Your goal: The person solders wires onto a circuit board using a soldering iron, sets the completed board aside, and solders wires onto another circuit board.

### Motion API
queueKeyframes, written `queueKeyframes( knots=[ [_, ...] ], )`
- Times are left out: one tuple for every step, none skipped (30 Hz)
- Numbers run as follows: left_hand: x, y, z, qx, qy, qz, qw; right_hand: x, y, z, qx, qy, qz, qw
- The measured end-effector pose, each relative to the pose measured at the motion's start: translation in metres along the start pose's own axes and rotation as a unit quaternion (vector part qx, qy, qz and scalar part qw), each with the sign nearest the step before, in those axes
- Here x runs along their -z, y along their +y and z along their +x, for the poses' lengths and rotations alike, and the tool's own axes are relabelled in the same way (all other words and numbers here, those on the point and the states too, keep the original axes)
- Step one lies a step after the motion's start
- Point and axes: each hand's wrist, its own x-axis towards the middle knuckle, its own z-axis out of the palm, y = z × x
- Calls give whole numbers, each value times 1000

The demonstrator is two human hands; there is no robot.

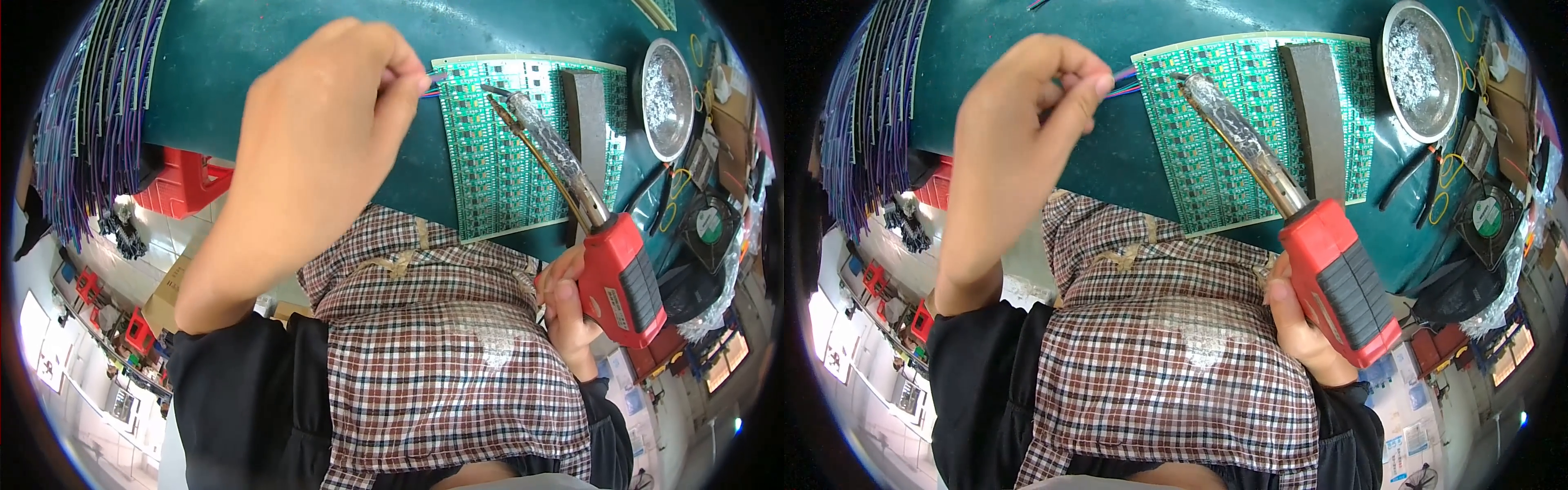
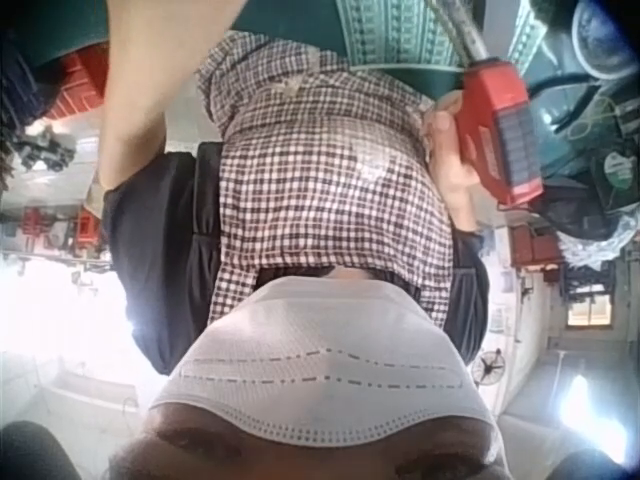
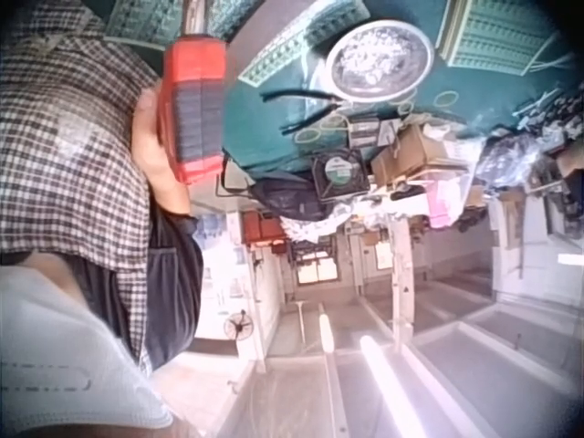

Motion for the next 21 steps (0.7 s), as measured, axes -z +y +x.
queueKeyframes(
  knots=[
    [0,2,-5,14,-16,39,999,1,0,0,-5,-12,-3,1000],
    [-2,-2,-8,-16,-6,65,998,1,0,0,-11,-24,-7,1000],
    [-3,-2,-11,-14,-5,66,998,0,0,-1,-10,-27,-6,1000],
    [-7,-1,-11,10,-5,66,998,-1,2,-1,-4,-22,-20,1000],
    [-9,-1,-11,33,-4,66,997,-2,3,-1,3,-17,-34,999],
    [-11,-1,-11,34,-4,65,997,-2,3,-2,2,-17,-35,999],
    [-13,-2,-11,34,0,70,997,-1,4,-4,-9,-15,-49,999],
    [-14,-2,-11,34,5,76,997,-1,5,-5,-19,-14,-63,998],
    [-14,-2,-11,35,6,76,996,0,6,-5,-19,-15,-62,998],
    [-16,-2,-11,35,5,81,996,1,7,-5,-17,-25,-75,997],
    [-16,-3,-11,36,5,87,996,1,8,-5,-14,-35,-87,995],
    [-17,-3,-11,36,5,86,996,1,8,-5,-15,-35,-88,995],
    [-17,-3,-11,33,7,90,995,0,7,-5,-21,-37,-84,996],
    [-16,-3,-11,29,9,94,995,0,6,-5,-28,-39,-81,996],
    [-16,-3,-11,30,9,94,995,0,6,-4,-28,-39,-81,996],
    [-17,-4,-10,25,10,96,995,-1,6,-3,-18,-39,-96,994],
    [-18,-4,-10,21,12,99,995,-1,6,-2,-9,-38,-111,993],
    [-18,-4,-10,21,11,98,995,-2,5,-2,-9,-38,-111,993],
    [-18,-4,-10,23,11,100,995,-4,3,-1,-19,-35,-89,995],
    [-18,-4,-10,25,11,102,994,-5,2,0,-28,-31,-66,997],
    [-17,-3,-10,26,11,102,994,-5,2,1,-28,-32,-66,997]
  ],
)
